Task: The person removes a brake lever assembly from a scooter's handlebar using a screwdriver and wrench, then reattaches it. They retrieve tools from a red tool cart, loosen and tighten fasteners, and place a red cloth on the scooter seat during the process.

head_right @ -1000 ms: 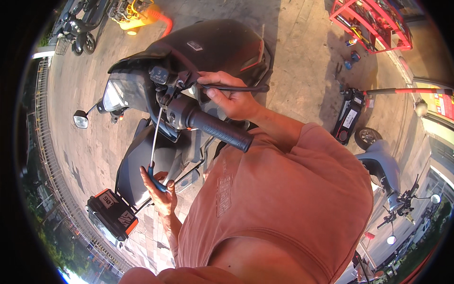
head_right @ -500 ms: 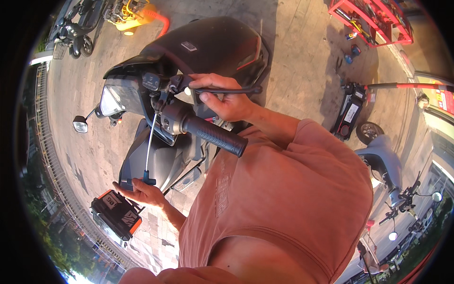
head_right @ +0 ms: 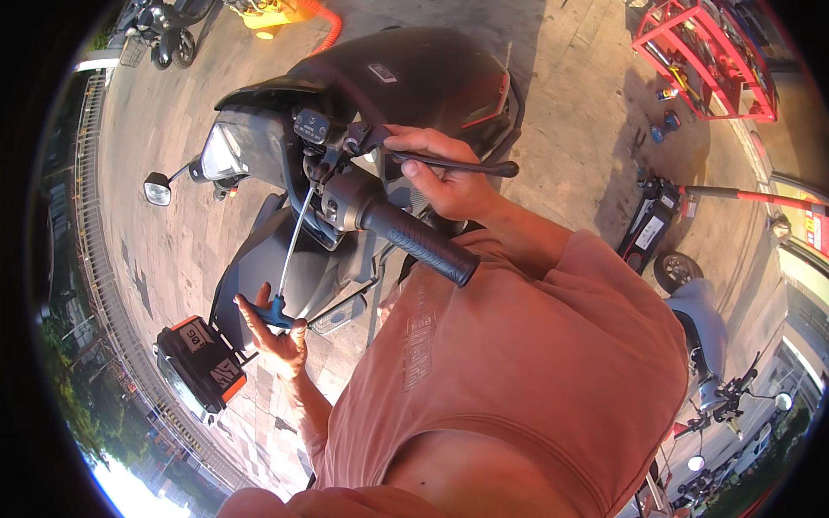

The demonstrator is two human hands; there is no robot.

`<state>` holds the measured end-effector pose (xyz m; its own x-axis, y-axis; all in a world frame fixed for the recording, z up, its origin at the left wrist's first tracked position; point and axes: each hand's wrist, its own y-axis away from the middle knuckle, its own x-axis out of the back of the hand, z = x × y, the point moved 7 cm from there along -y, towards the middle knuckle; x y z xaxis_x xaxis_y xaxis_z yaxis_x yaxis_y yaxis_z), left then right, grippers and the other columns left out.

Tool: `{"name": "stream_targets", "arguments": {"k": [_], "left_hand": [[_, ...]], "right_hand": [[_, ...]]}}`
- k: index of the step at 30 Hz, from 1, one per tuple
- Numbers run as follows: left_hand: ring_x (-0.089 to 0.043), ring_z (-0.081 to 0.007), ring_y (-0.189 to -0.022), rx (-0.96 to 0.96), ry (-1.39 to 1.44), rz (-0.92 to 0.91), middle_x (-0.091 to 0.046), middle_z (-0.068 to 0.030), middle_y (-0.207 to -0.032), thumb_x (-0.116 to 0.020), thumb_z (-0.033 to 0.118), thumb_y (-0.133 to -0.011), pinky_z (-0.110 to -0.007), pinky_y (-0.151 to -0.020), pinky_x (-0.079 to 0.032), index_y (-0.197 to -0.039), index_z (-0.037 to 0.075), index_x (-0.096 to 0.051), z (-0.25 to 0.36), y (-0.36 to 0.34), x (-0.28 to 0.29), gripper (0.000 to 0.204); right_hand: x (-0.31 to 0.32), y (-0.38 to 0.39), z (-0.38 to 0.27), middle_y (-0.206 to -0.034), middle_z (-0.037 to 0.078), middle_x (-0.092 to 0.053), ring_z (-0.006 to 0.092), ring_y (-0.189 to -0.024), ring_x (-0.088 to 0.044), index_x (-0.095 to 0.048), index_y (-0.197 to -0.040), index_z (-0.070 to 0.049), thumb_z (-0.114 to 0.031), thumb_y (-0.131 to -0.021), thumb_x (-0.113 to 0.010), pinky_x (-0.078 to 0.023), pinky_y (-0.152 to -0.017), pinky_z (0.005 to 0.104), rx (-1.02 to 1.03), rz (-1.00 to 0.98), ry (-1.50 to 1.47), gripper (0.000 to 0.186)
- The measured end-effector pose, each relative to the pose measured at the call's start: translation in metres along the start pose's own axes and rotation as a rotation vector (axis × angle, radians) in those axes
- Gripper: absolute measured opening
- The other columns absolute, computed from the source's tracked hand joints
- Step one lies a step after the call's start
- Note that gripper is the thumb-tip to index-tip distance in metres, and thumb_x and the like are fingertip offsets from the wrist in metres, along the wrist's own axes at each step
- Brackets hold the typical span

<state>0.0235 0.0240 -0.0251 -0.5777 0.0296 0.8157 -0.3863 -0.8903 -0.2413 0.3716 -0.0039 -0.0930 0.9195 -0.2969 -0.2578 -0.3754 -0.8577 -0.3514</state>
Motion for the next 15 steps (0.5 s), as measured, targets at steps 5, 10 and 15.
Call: {"name": "stream_targets", "arguments": {"k": [5,10,15], "left_hand": [[-0.064,-0.0227,-0.094,0.038,0.135,-0.184,-0.061,-0.0189,-0.12,-0.074,0.061,-0.068,-0.033,-0.082,-0.052,-0.144,0.001,-0.026,-0.005,-0.005,-0.001,0.108],[-0.066,-0.0186,-0.079,0.179,0.306,-0.285,-0.068,-0.0165,-0.098,-0.056,0.055,-0.088,-0.028,-0.074,-0.052,-0.133,-0.004,-0.043,-0.014,-0.001,-0.006,0.076],[-0.051,-0.0079,-0.049,0.543,0.528,-0.434,-0.056,-0.0032,-0.058,-0.028,0.062,-0.095,-0.021,-0.049,-0.038,-0.105,-0.004,-0.064,-0.031,-0.001,-0.027,0.075]], "right_hand": [[0.001,0.0,0.0,-0.113,0.018,-0.062,0.027,-0.117,-0.054,-0.059,-0.114,0.003,-0.005,-0.089,-0.055,-0.042,-0.096,0.0349,-0.044,-0.006,0.013,0.026],[0.001,0.0,-0.001,-0.112,0.018,-0.063,0.0262,-0.116,-0.055,-0.059,-0.114,0.004,-0.004,-0.089,-0.055,-0.042,-0.096,0.0349,-0.011,-0.011,0.026,0.026],[0.0,0.001,0.0,-0.117,0.019,-0.06,0.0247,-0.115,-0.056,-0.059,-0.114,0.004,-0.004,-0.09,-0.054,-0.043,-0.095,0.0342,-0.009,-0.002,0.007,0.026]]}}
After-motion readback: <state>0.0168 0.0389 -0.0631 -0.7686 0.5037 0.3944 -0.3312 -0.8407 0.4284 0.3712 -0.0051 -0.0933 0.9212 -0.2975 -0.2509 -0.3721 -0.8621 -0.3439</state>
